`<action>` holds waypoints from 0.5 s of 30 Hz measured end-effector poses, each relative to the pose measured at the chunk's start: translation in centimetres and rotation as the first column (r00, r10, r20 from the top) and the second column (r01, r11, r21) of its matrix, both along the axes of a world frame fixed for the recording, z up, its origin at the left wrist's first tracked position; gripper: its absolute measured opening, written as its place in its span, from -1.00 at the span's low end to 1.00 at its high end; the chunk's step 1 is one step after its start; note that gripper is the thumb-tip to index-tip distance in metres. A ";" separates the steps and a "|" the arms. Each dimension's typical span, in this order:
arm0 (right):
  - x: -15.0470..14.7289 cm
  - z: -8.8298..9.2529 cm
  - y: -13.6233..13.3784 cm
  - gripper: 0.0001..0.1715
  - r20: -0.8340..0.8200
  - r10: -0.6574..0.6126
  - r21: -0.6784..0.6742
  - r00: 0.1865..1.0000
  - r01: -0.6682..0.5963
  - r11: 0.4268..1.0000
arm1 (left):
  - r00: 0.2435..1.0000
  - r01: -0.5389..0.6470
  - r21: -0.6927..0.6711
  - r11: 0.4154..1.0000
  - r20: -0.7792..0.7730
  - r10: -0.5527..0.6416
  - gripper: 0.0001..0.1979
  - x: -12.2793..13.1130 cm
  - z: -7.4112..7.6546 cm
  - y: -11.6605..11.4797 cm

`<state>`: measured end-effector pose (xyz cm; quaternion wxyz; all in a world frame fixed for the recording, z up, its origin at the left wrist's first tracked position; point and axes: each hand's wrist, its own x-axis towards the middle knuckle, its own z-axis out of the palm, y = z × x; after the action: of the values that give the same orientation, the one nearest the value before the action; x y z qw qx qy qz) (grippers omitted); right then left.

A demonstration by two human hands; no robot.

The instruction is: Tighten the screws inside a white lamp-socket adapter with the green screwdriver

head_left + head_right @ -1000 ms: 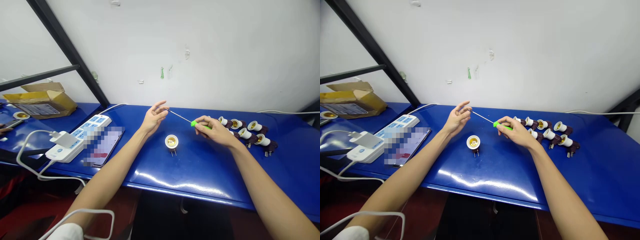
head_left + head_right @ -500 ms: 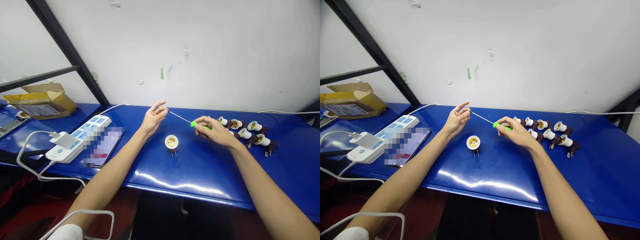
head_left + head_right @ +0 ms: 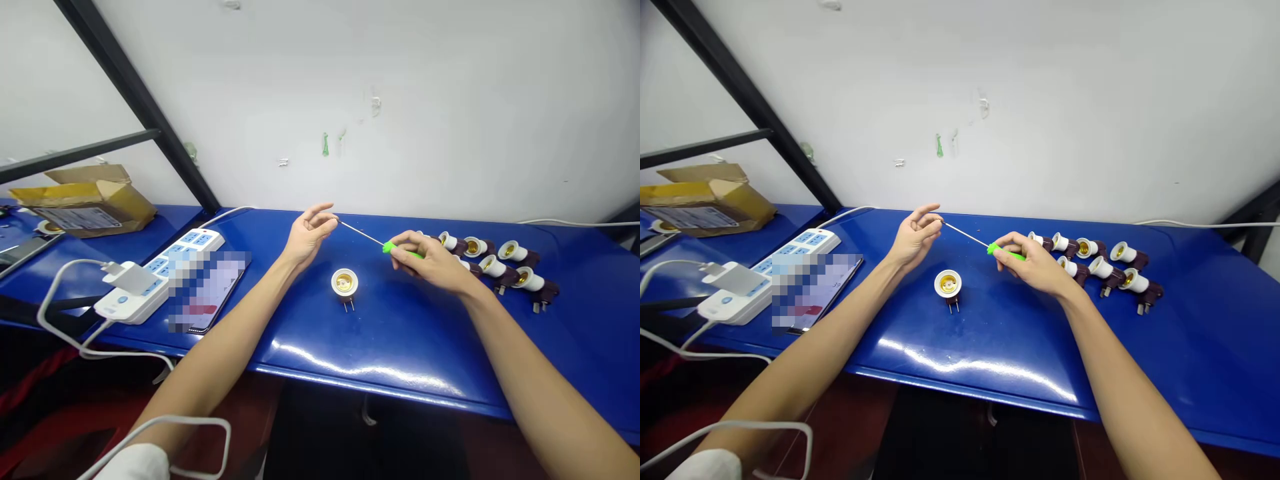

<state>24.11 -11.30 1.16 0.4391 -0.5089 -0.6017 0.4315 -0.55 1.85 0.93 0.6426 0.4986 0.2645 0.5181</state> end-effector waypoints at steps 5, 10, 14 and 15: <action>-0.1 0.0 0.0 -0.26 0.004 0.002 -0.001 1.000 -0.002 1.000 | 1.000 -0.002 -0.002 1.000 0.005 0.002 -0.41 0.1 0.1 -0.1; -0.1 -0.1 -0.1 -0.25 0.002 0.003 0.009 1.000 -0.003 1.000 | 1.000 -0.001 -0.018 1.000 0.012 0.001 -0.41 0.2 -0.1 -0.3; 0.1 -0.3 -0.4 -0.28 0.030 -0.003 0.002 1.000 0.003 1.000 | 1.000 0.008 -0.003 1.000 -0.004 -0.008 -0.42 0.2 -0.5 -0.7; 0.2 -0.4 -0.5 -0.29 0.035 0.002 -0.001 0.999 -0.002 1.000 | 1.000 0.013 0.000 1.000 -0.011 -0.013 -0.42 0.1 -0.5 -0.7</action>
<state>24.27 -11.75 0.77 0.4280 -0.5160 -0.6094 0.4233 -0.41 1.11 0.40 0.6446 0.5032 0.2646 0.5112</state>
